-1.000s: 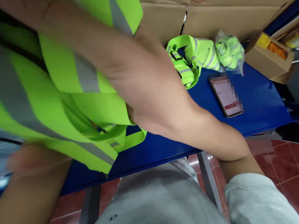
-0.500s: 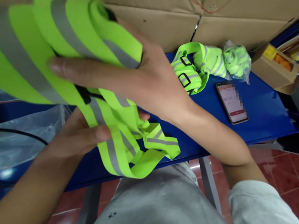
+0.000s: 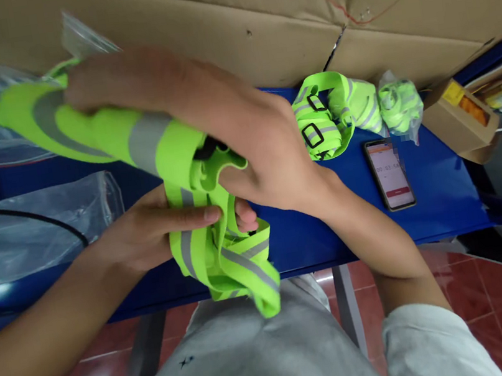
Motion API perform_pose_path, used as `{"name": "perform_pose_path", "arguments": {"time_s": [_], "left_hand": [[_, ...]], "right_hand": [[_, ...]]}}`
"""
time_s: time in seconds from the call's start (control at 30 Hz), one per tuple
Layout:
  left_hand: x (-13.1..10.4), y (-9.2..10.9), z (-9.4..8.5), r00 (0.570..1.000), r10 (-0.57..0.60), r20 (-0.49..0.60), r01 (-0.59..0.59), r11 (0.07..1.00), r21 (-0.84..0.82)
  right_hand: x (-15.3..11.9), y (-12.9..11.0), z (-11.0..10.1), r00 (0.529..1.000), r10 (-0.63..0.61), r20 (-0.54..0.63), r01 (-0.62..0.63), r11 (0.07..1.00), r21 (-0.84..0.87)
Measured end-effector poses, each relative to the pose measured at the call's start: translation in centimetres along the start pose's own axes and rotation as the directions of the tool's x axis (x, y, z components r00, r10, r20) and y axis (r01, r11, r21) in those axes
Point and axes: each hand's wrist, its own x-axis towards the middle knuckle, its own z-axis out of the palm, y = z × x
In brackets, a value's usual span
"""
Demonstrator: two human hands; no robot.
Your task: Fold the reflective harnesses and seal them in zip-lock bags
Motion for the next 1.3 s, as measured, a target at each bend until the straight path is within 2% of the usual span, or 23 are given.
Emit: {"name": "perform_pose_path", "arguments": {"time_s": [0.07,0.13,0.23,0.3,0.4,0.47,0.6,0.8,0.83,0.9,0.97,1.0,1.07,1.13,1.2,1.3], "left_hand": [[-0.3,0.4,-0.2,0.998,0.003,0.061,-0.004,1.0,0.019],[-0.7,1.0,-0.1,0.996,0.019,0.092,-0.023,0.999,0.042],[-1.1,1.8,0.2,0.991,0.043,0.131,-0.048,0.998,0.039],[-1.1,1.9,0.3,0.989,0.062,0.137,-0.064,0.998,0.007],[-0.3,1.2,-0.2,0.996,0.073,0.042,-0.071,0.997,-0.043],[0.4,0.6,-0.7,0.998,0.06,-0.037,-0.062,0.996,-0.057],[1.1,0.0,-1.5,0.993,0.032,-0.118,-0.038,0.998,-0.051],[0.6,0.0,-1.6,0.999,0.01,-0.033,-0.011,1.0,-0.027],[0.5,0.1,-1.6,0.999,0.022,-0.036,-0.023,0.999,-0.023],[0.3,0.1,-1.5,0.995,0.048,-0.082,-0.049,0.999,-0.005],[0.1,0.1,-1.4,0.985,0.062,-0.161,-0.059,0.998,0.024],[0.1,0.1,-1.4,0.978,0.059,-0.201,-0.052,0.998,0.042],[0.2,0.0,-1.5,0.963,0.045,-0.267,-0.028,0.997,0.068],[0.3,-0.1,-1.5,0.949,0.043,-0.312,-0.023,0.997,0.068],[0.5,-0.2,-1.5,0.936,0.062,-0.346,-0.047,0.998,0.051],[0.7,-0.4,-1.4,0.936,0.082,-0.343,-0.075,0.997,0.032]], "right_hand": [[-1.2,-0.4,-0.8,0.988,-0.137,0.067,0.142,0.987,-0.074],[-2.0,-0.9,-1.4,0.973,-0.2,0.119,0.216,0.966,-0.141],[-2.0,-1.1,-1.6,0.977,-0.153,0.151,0.182,0.962,-0.204],[-1.5,-0.8,-1.6,0.968,-0.14,0.208,0.18,0.965,-0.188],[-1.1,-0.1,-1.6,0.953,-0.103,0.284,0.148,0.979,-0.142],[-1.3,0.1,-1.7,0.939,-0.052,0.339,0.115,0.979,-0.167],[-2.1,-0.3,-2.3,0.901,0.032,0.432,0.077,0.97,-0.232],[-1.9,-0.7,-4.5,0.828,0.031,0.56,0.015,0.997,-0.077],[-1.8,-0.6,-4.8,0.84,0.014,0.542,0.006,0.999,-0.035],[-1.4,-0.1,-4.9,0.91,0.022,0.415,-0.031,0.999,0.014],[-1.1,0.7,-4.6,0.954,0.118,0.276,-0.127,0.992,0.017],[-0.9,1.2,-4.2,0.95,0.182,0.253,-0.192,0.981,0.017],[-0.8,1.9,-3.3,0.907,0.284,0.311,-0.312,0.949,0.042],[-0.8,2.2,-2.5,0.874,0.305,0.38,-0.369,0.923,0.109],[-0.8,2.0,-2.0,0.882,0.294,0.367,-0.373,0.912,0.167],[-0.9,0.9,-1.9,0.928,0.268,0.26,-0.319,0.931,0.179]]}}
